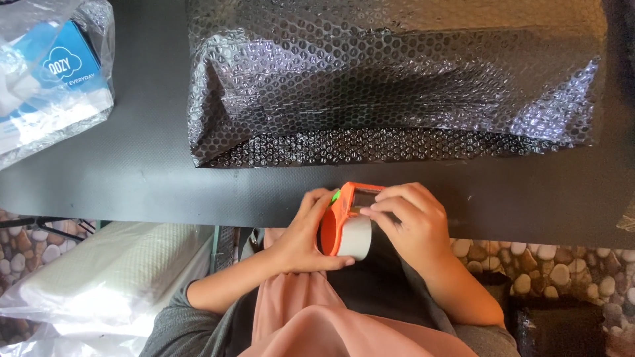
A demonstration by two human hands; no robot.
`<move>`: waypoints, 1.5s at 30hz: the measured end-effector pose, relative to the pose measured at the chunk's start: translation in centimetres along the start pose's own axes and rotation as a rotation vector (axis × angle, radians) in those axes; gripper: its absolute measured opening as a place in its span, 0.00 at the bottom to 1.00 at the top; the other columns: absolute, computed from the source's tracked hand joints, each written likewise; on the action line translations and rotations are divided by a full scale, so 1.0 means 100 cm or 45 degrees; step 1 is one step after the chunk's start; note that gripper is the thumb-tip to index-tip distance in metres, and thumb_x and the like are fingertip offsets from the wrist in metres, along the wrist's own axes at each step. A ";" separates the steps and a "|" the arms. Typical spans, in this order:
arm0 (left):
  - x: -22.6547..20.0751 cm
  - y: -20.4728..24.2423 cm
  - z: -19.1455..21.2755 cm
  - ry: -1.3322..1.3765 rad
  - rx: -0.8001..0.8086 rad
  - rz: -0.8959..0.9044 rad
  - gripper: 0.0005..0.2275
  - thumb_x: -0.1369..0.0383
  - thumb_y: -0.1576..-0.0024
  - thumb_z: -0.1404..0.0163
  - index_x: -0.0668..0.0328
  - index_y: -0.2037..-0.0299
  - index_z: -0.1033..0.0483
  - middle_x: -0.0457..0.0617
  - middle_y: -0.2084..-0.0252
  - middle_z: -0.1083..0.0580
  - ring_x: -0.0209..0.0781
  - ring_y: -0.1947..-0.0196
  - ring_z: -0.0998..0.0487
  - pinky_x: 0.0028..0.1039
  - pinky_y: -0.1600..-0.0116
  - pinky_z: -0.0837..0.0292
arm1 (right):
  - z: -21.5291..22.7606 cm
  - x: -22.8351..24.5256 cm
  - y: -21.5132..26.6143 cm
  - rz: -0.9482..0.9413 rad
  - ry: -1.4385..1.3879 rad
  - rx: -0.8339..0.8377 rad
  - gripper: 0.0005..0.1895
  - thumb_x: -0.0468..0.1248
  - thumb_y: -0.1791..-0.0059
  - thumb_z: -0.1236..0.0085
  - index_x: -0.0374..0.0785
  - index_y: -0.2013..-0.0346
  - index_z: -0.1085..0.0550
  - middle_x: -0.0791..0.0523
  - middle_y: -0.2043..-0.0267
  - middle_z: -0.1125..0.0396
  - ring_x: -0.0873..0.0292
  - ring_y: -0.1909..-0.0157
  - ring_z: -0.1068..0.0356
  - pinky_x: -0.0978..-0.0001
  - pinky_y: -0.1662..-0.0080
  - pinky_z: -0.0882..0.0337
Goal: The person wraps a green bag in black bubble wrap, securing the edges with adhesive tape from a dispenser and finally dusting the exterior with a brush.
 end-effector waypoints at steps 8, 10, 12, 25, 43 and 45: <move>-0.006 0.017 0.010 -0.295 -0.138 -0.415 0.15 0.59 0.41 0.43 0.65 0.67 0.25 0.58 0.59 0.27 0.59 0.58 0.24 0.42 0.51 0.27 | -0.012 -0.008 0.017 0.016 0.415 -0.102 0.09 0.38 0.51 0.31 0.43 0.70 0.25 0.63 0.65 0.25 0.62 0.64 0.24 0.74 0.58 0.23; 0.013 0.026 0.004 -0.311 -0.092 -0.366 0.14 0.58 0.40 0.44 0.60 0.70 0.26 0.54 0.68 0.27 0.57 0.67 0.23 0.43 0.50 0.28 | -0.016 -0.010 0.018 -0.019 0.431 -0.050 0.08 0.39 0.49 0.33 0.43 0.68 0.26 0.63 0.64 0.24 0.62 0.63 0.24 0.75 0.58 0.23; 0.023 0.029 0.001 -0.327 -0.047 -0.318 0.15 0.57 0.39 0.46 0.55 0.74 0.27 0.49 0.77 0.27 0.54 0.76 0.22 0.45 0.49 0.29 | -0.018 -0.010 0.019 -0.051 0.448 0.001 0.08 0.39 0.48 0.35 0.43 0.67 0.26 0.62 0.63 0.24 0.61 0.63 0.23 0.75 0.57 0.24; 0.007 0.023 0.006 -0.040 0.149 -0.237 0.14 0.57 0.44 0.40 0.59 0.71 0.26 0.53 0.78 0.26 0.59 0.76 0.22 0.47 0.51 0.28 | -0.018 -0.050 0.020 -0.720 -0.635 0.227 0.09 0.26 0.60 0.30 0.34 0.76 0.25 0.53 0.73 0.22 0.60 0.73 0.21 0.70 0.65 0.22; 0.004 0.032 0.008 0.198 0.289 -0.236 0.12 0.59 0.43 0.40 0.58 0.71 0.22 0.49 0.78 0.23 0.53 0.77 0.20 0.49 0.46 0.30 | -0.018 -0.133 0.064 -0.877 -1.214 0.177 0.13 0.26 0.59 0.29 0.32 0.76 0.30 0.51 0.78 0.30 0.63 0.77 0.31 0.76 0.73 0.29; 0.003 0.034 0.008 0.198 0.302 -0.229 0.12 0.60 0.42 0.40 0.59 0.70 0.22 0.49 0.77 0.22 0.54 0.76 0.20 0.50 0.44 0.31 | -0.027 -0.136 0.070 -0.919 -1.259 0.172 0.14 0.25 0.59 0.30 0.32 0.76 0.31 0.51 0.79 0.31 0.65 0.78 0.32 0.77 0.73 0.29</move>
Point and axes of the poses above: each hand's wrist, its own y-axis away from the middle knuckle, its own z-axis out of the back of the hand, x = y × z, the point moved 10 cm from there along -y, towards the middle knuckle
